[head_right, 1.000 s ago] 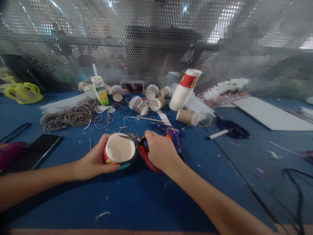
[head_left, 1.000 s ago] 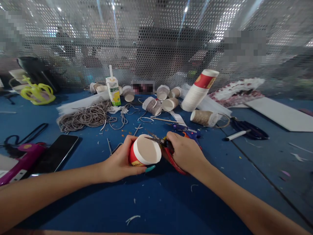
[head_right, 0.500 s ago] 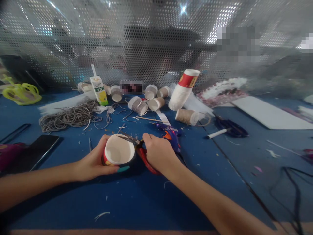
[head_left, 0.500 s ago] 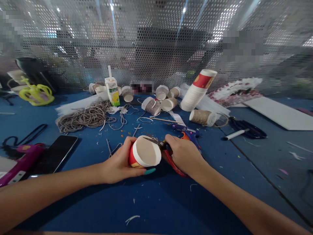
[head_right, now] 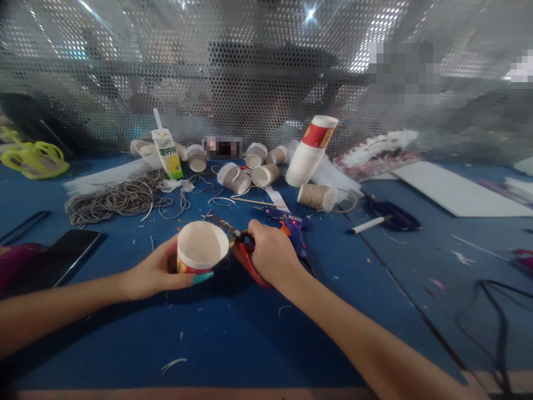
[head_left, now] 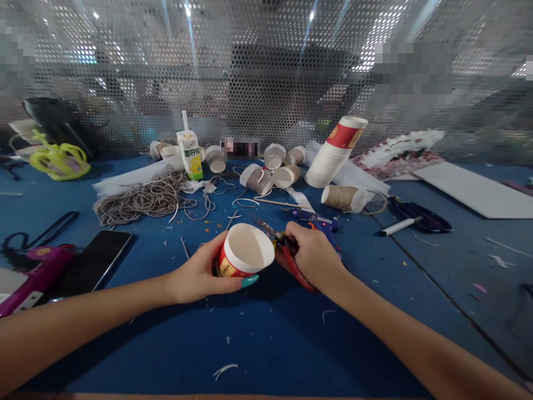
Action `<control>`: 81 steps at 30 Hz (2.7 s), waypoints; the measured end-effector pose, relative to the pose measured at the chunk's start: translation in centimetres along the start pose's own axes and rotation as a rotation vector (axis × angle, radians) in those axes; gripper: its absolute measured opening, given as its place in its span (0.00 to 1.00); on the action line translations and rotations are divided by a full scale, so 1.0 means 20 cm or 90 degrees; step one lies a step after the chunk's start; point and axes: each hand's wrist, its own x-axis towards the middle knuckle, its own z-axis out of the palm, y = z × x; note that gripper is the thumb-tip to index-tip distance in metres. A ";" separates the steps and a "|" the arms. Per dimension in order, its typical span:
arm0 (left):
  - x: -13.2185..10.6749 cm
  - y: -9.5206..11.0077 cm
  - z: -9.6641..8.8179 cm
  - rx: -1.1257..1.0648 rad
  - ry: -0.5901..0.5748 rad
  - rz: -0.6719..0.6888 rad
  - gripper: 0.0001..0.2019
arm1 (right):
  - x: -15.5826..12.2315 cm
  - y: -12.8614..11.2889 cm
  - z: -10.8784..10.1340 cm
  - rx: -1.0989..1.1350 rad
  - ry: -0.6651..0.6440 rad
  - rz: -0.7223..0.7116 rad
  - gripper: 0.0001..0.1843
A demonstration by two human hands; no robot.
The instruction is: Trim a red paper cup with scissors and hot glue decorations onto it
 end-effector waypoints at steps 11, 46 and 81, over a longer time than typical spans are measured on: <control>-0.02 0.04 0.01 -0.157 -0.043 -0.088 0.39 | 0.00 0.00 -0.01 -0.020 -0.024 -0.024 0.03; -0.02 0.04 0.00 0.099 -0.126 0.017 0.35 | -0.05 -0.04 -0.02 -0.150 -0.103 -0.137 0.09; 0.01 0.02 -0.04 -0.079 -0.053 0.024 0.29 | 0.03 0.00 0.01 -0.048 -0.094 -0.016 0.05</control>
